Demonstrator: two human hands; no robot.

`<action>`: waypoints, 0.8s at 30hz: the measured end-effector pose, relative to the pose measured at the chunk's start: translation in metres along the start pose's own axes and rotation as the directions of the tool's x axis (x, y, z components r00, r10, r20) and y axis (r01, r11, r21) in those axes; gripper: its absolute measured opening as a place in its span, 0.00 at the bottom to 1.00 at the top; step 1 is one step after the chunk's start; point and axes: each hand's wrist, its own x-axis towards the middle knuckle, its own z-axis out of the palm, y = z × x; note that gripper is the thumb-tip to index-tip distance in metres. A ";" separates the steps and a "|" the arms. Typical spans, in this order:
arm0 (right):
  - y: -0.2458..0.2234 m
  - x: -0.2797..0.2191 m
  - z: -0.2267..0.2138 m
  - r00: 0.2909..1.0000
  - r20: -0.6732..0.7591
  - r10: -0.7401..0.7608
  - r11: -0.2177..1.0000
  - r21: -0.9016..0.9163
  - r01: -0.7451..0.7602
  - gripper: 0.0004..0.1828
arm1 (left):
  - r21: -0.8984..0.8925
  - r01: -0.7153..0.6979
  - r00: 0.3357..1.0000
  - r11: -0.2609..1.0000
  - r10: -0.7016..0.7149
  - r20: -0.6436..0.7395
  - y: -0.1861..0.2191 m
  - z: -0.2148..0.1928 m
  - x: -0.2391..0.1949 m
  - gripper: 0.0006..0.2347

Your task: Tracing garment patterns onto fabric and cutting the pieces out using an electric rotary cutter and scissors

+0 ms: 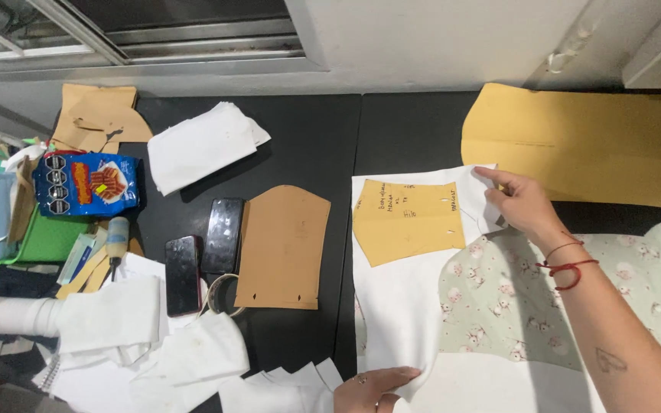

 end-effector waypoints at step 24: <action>0.022 0.003 -0.009 0.990 0.121 -0.075 0.975 -0.197 0.098 0.31 | 0.106 0.261 0.946 0.959 -0.276 0.170 0.020 -0.037 0.058 0.13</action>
